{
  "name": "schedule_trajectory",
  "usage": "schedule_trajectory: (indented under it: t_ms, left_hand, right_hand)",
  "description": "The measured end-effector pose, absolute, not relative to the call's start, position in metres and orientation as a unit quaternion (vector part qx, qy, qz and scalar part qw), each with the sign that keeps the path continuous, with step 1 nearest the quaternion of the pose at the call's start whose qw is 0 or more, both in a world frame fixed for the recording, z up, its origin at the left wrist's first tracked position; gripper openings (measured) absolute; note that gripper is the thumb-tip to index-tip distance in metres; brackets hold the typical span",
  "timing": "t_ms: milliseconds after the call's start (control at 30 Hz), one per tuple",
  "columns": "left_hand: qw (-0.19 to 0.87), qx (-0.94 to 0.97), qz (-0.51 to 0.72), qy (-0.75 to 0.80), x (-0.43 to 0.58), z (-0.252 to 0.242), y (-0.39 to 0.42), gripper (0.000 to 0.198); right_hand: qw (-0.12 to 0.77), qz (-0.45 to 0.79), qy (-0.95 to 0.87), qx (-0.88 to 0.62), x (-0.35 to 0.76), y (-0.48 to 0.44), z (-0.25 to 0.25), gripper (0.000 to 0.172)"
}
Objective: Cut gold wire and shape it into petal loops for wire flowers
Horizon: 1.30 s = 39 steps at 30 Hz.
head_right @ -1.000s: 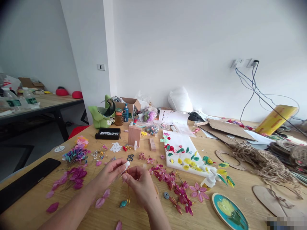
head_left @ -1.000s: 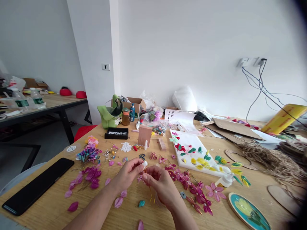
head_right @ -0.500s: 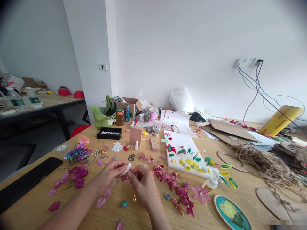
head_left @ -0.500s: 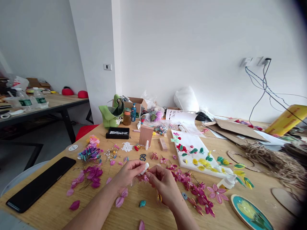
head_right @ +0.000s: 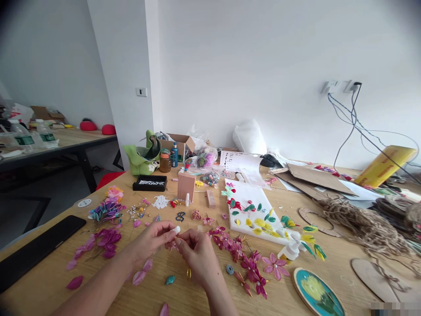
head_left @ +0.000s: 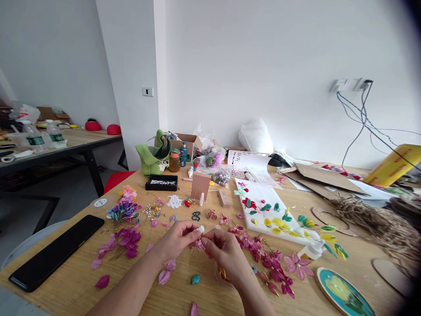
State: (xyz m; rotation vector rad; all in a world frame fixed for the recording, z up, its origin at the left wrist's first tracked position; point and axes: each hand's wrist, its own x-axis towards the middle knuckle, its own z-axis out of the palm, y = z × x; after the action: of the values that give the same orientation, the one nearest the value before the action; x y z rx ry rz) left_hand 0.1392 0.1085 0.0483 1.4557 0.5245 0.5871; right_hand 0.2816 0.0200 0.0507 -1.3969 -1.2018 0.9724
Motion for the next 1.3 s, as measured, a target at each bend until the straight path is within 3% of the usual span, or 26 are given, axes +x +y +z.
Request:
schedule_trajectory:
  t_ms: [233,567,967,1300]
  left_hand:
    - [0.630,0.687,0.278,0.232,0.138,0.050,0.110,0.034]
    - [0.596,0.672,0.336,0.284,0.140,0.052,0.112,0.037]
    - [0.659,0.570,0.360,0.335,0.140,0.051,0.114,0.043]
    - [0.631,0.538,0.424,0.366,0.144,0.043,0.118,0.043]
  right_hand:
    - [0.556,0.483,-0.423,-0.528,0.282,0.020,0.054,0.064]
    - [0.566,0.460,-0.380,-0.569,0.283,0.020,0.054,0.070]
    - [0.552,0.483,-0.436,-0.522,0.280,0.021,0.050,0.046]
    - [0.565,0.548,-0.382,-0.484,0.274,0.019,0.050,0.055]
